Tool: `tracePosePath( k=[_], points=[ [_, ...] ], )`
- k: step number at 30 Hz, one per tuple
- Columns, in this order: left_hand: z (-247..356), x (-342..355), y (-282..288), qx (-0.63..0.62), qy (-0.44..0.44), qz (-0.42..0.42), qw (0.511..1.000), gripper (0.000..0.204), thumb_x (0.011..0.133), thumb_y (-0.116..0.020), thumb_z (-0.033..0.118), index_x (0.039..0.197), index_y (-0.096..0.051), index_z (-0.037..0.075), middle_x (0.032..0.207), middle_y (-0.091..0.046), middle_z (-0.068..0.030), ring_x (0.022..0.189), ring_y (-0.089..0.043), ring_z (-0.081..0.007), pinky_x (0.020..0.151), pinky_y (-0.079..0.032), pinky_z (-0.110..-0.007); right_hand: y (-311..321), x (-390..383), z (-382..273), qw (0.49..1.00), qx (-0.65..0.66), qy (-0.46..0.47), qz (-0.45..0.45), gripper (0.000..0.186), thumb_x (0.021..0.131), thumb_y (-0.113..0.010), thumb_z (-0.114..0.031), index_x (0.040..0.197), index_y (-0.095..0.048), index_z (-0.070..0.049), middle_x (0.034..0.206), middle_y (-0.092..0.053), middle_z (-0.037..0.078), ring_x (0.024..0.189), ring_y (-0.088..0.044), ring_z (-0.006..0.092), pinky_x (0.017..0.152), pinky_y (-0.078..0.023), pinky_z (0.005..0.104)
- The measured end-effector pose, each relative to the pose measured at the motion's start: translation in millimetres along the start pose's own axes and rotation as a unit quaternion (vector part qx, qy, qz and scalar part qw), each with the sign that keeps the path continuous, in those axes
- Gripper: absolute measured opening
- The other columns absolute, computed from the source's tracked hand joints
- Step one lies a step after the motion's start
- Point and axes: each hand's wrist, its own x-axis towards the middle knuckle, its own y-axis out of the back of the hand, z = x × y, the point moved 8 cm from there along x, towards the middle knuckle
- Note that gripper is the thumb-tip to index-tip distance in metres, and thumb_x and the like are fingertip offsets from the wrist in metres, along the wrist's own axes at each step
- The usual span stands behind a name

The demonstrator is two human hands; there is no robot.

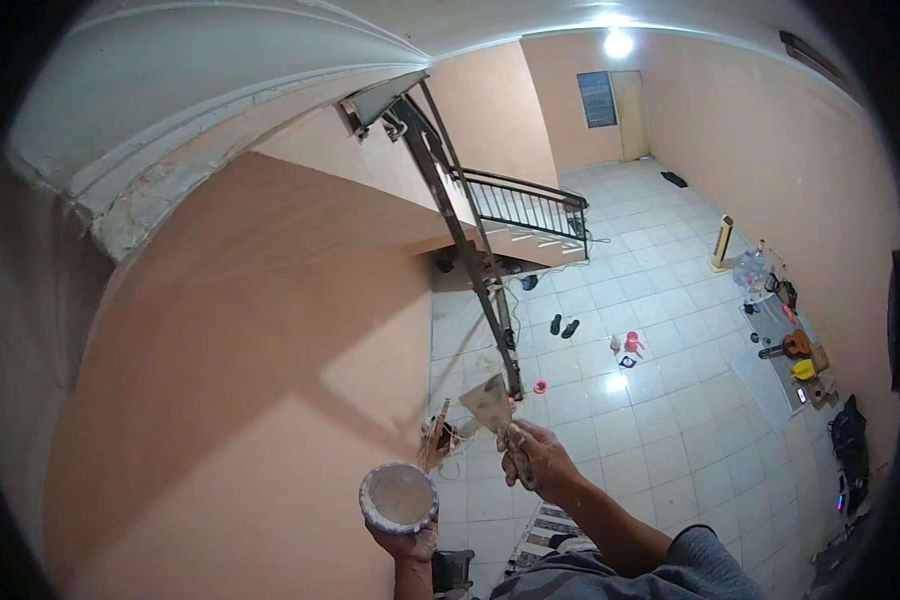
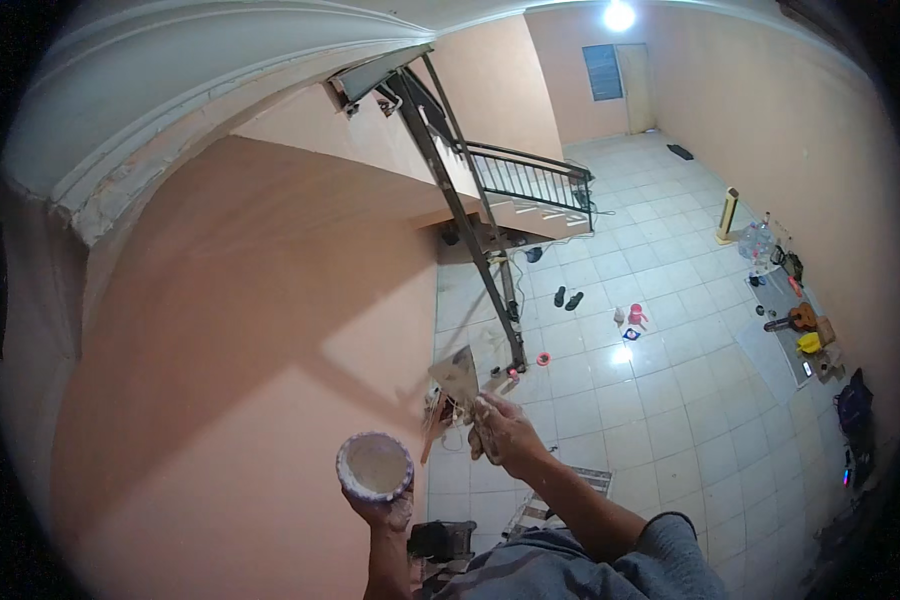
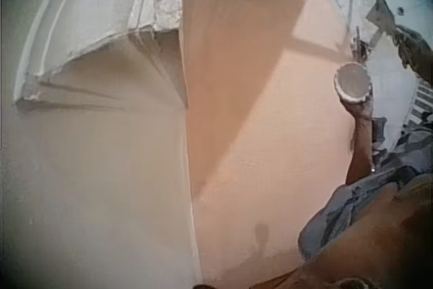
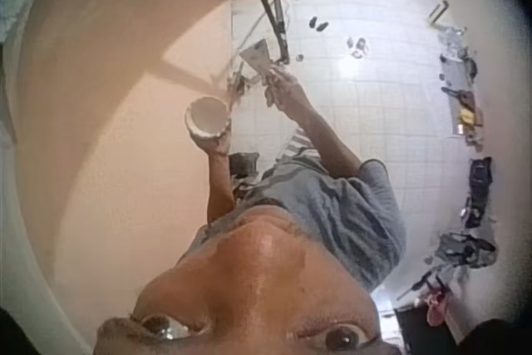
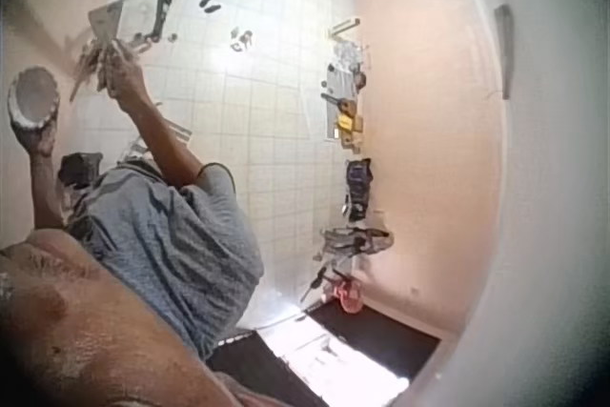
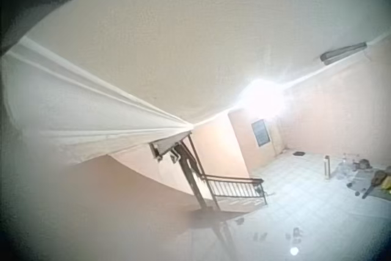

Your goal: The person applies white plaster to the ceiling cornice using a putty knife and a small container. They repeatedly scoop plaster from the container and smooth it onto the decorative molding, working along the ceiling edge in a stairwell area.

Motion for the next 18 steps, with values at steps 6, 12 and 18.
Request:
tracePosePath(
  k=[6,12,18],
  points=[
    [-50.0,22.3,-61.6,-0.054,-0.018,-0.080,0.995,0.064,0.094,-0.044,0.063,0.143,-0.049,0.021,0.139,-0.057,-0.0083,0.124,-0.056,-0.0353,0.096,-0.051,-0.058,64.0,-40.5,14.7,0.991,-0.096,-0.030,0.085,0.033,0.103,-0.054,-0.037,0.103,-0.059,-0.004,0.081,-0.060,0.005,0.062,-0.061,0.0134,0.049,-0.050,0.0293],
    [-0.8,-21.9,-96.7,0.125,0.032,-0.164,0.978,0.062,0.096,-0.043,0.062,0.137,-0.056,0.016,0.135,-0.060,-0.0141,0.123,-0.055,-0.0443,0.102,-0.044,-0.064,58.4,-61.1,45.4,0.978,0.079,0.030,0.192,0.029,0.104,-0.052,-0.033,0.110,-0.058,-0.005,0.090,-0.060,0.004,0.064,-0.059,0.0132,0.054,-0.053,0.0298],
    [28.0,-32.0,-117.8,0.185,-0.061,-0.179,0.964,0.059,0.098,-0.042,0.059,0.130,-0.061,0.014,0.126,-0.065,-0.0148,0.113,-0.061,-0.0431,0.098,-0.048,-0.063,64.3,-51.6,-14.8,0.971,0.071,0.119,0.194,0.023,0.104,-0.049,-0.029,0.104,-0.054,-0.007,0.091,-0.056,0.006,0.068,-0.056,0.0169,0.059,-0.051,0.0328]
  ],
)
